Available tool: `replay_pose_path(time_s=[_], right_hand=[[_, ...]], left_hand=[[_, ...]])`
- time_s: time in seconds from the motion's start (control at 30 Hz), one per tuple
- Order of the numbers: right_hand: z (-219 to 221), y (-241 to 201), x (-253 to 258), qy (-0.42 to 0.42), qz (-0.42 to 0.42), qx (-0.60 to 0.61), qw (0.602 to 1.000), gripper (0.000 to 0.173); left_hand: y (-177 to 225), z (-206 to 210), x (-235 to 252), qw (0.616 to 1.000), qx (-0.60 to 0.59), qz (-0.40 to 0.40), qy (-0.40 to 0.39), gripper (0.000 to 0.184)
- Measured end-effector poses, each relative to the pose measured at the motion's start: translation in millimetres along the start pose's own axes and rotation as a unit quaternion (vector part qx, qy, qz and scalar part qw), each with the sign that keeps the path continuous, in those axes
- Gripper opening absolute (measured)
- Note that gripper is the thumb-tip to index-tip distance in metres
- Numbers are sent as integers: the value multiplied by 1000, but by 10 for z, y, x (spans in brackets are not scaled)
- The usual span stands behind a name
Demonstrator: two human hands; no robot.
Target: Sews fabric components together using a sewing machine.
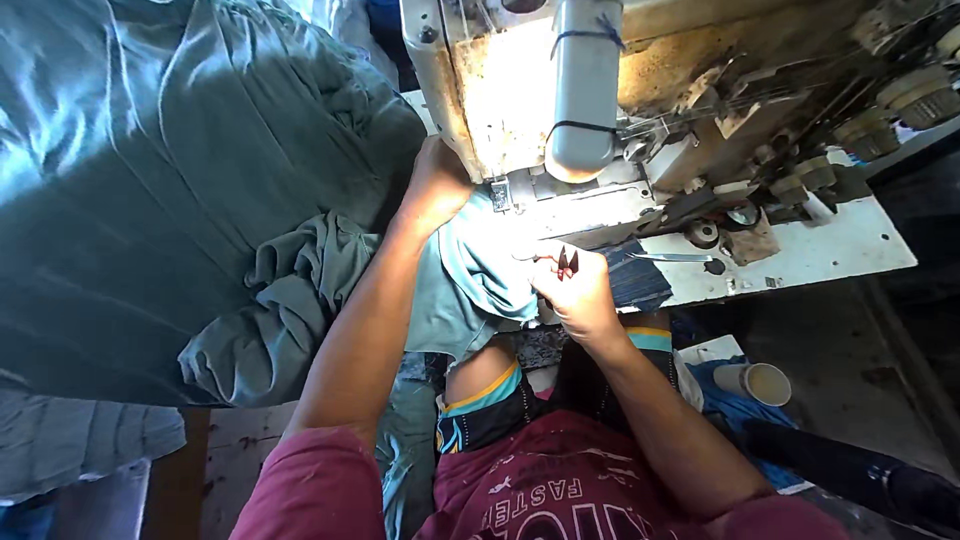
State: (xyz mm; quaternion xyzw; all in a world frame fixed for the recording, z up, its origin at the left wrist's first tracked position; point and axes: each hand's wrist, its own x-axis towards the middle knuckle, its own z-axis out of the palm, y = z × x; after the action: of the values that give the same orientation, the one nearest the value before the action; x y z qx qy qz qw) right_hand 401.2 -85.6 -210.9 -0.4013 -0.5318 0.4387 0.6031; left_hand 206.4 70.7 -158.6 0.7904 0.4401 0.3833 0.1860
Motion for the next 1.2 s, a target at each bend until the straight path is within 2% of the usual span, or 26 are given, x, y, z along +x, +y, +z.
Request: replay_pose_path(time_s=[0.1, 0.27, 0.37, 0.47, 0.63, 0.73, 0.83, 0.9, 0.97, 1.03, 1.07, 1.13, 1.2], right_hand=[[23, -3, 28, 5, -4, -2, 1000, 13], [23, 11, 35, 8, -10, -2, 1000, 12], [24, 29, 33, 8, -23, -7, 1000, 12], [14, 28, 41, 8, -32, -5, 999, 11], [2, -36, 34, 2, -29, -7, 1000, 9], [5, -69, 35, -1, -26, -3, 1000, 6], [-1, -61, 21, 0, -25, -11, 1000, 10], [11, -36, 17, -3, -26, -7, 1000, 11], [16, -28, 8, -7, -21, -5, 1000, 10], [1, -51, 14, -17, -19, -2, 1000, 9], [-7, -66, 32, -21, -20, -1, 1000, 7], [-18, -104, 55, -29, -25, -2, 999, 5], [-44, -149, 50, -53, -28, -6, 998, 6]], left_hand=[[-18, -13, 32, 1000, 8, 14, 1, 38], [-9, 3, 45, 1000, 18, -5, 1, 36], [-50, 47, 22, 997, 75, -26, 11, 34], [113, 48, -84, 990, 135, -32, 33, 31], [148, 39, -183, 993, 110, -38, 26, 32], [159, 38, -142, 990, 133, -38, 23, 27], [202, 51, -118, 986, 160, -40, 16, 26], [218, 52, -142, 983, 177, -32, 34, 29], [286, 19, -270, 978, 187, -22, 89, 33], [463, -40, -591, 973, 161, 32, 160, 22], [569, -67, -812, 977, 135, 68, 148, 18], [674, -57, -1239, 986, 132, 98, 25, 28], [662, -72, -1548, 970, 223, 64, -77, 40]])
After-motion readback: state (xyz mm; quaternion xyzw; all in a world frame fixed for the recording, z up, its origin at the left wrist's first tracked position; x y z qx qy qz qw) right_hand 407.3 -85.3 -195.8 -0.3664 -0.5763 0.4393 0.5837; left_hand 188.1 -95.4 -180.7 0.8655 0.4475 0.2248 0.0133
